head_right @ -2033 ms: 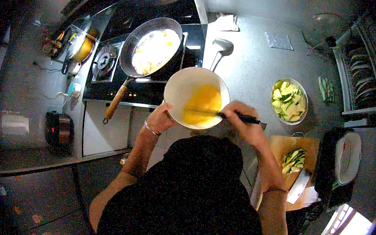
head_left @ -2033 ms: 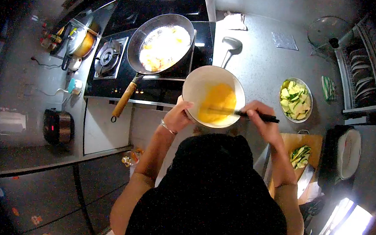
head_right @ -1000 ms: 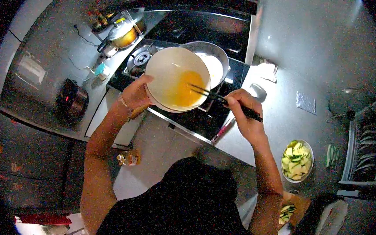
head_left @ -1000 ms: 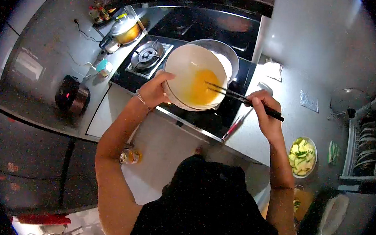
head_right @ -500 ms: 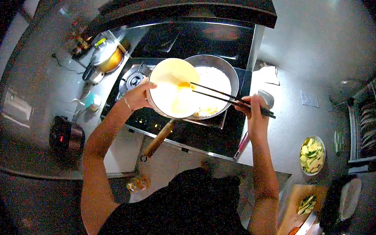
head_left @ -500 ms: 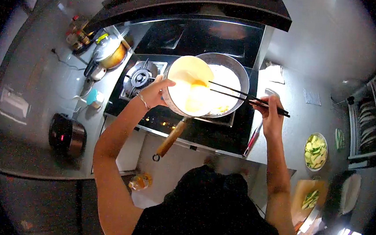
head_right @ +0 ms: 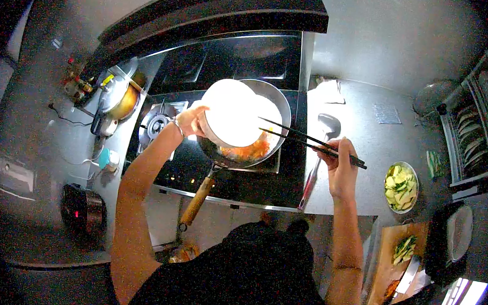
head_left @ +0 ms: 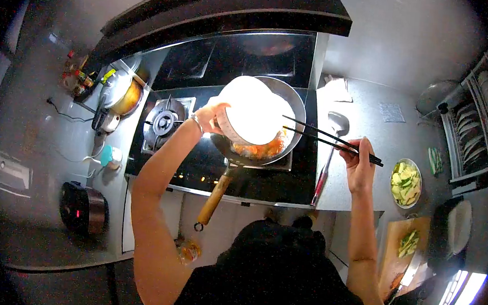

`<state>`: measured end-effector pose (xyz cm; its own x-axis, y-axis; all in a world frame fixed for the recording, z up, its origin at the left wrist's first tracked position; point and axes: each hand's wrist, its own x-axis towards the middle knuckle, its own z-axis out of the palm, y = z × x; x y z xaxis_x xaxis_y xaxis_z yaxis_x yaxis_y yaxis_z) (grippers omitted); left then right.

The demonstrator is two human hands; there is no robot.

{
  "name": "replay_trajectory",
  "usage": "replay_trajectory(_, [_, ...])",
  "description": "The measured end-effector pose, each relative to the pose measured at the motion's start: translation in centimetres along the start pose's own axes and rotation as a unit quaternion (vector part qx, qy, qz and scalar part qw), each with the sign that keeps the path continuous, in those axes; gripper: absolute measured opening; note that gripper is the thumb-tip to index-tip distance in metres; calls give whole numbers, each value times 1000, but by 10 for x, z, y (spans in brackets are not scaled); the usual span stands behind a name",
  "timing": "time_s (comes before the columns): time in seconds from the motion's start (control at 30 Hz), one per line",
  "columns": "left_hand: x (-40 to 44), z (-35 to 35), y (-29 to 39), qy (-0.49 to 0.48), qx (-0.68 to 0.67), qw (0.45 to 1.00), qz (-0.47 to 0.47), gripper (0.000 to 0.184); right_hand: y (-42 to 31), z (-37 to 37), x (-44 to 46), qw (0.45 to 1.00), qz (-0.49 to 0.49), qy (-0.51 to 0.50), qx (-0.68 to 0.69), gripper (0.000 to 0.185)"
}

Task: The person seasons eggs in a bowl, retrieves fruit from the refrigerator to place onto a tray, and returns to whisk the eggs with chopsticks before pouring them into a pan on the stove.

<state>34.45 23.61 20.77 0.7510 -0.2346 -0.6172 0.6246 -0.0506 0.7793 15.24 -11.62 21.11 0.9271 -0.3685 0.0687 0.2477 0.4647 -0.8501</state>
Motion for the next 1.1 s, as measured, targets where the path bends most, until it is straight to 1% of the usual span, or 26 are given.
replay_trajectory(0.1, [12,-19,7,7,-28,998,49,76,-3,-6,2,1000,-1,-9,3,28])
replay_trajectory(0.13, [10,-27,11,-16,-21,998,58,76,-4,-7,3,1000,0,-11,5,28])
replay_trajectory(0.2, [2,-37,19,13,-14,997,71,77,-5,-7,7,1000,2,-17,11,28])
replay_trajectory(0.23, [-2,-45,21,28,-11,997,77,78,-4,-8,8,1000,4,-17,6,29])
replay_trajectory(0.3, [-9,-60,24,29,-6,997,73,78,-3,-9,14,1000,10,-18,-5,30])
replay_trajectory(0.37, [-23,-68,23,34,16,997,72,77,1,-8,18,999,13,-31,11,30])
replay_trajectory(0.4, [-27,-72,20,20,13,997,72,76,4,-8,20,999,15,-38,19,30])
replay_trajectory(0.53, [-70,-48,12,82,53,992,77,65,12,-4,29,997,43,-54,19,31])
replay_trajectory(0.63, [-53,-68,-9,60,39,997,36,67,14,-3,32,997,52,-47,20,32])
replay_trajectory(0.7, [-42,-66,-15,-25,21,999,14,59,11,-3,33,997,52,-47,18,32])
replay_trajectory(0.73, [-36,-64,-20,-17,34,999,19,57,10,-4,33,997,51,-46,17,32])
replay_trajectory(0.77, [-38,-44,-17,-10,48,999,23,56,11,-7,33,998,51,-39,17,32])
replay_trajectory(0.87, [-23,-14,-7,-40,63,997,-27,62,9,-16,29,999,44,-17,12,31])
replay_trajectory(0.97, [-8,7,7,-15,64,998,-7,63,-1,-23,22,999,30,2,11,30])
replay_trajectory(1.0, [10,0,8,-11,46,999,-15,64,-4,-26,20,1000,26,9,11,30])
replay_trajectory(1.03, [24,-9,8,-6,40,999,2,67,-6,-27,18,1000,21,16,12,30])
replay_trajectory(1.1, [22,-4,20,6,26,999,34,74,-10,-29,15,1000,13,24,16,29])
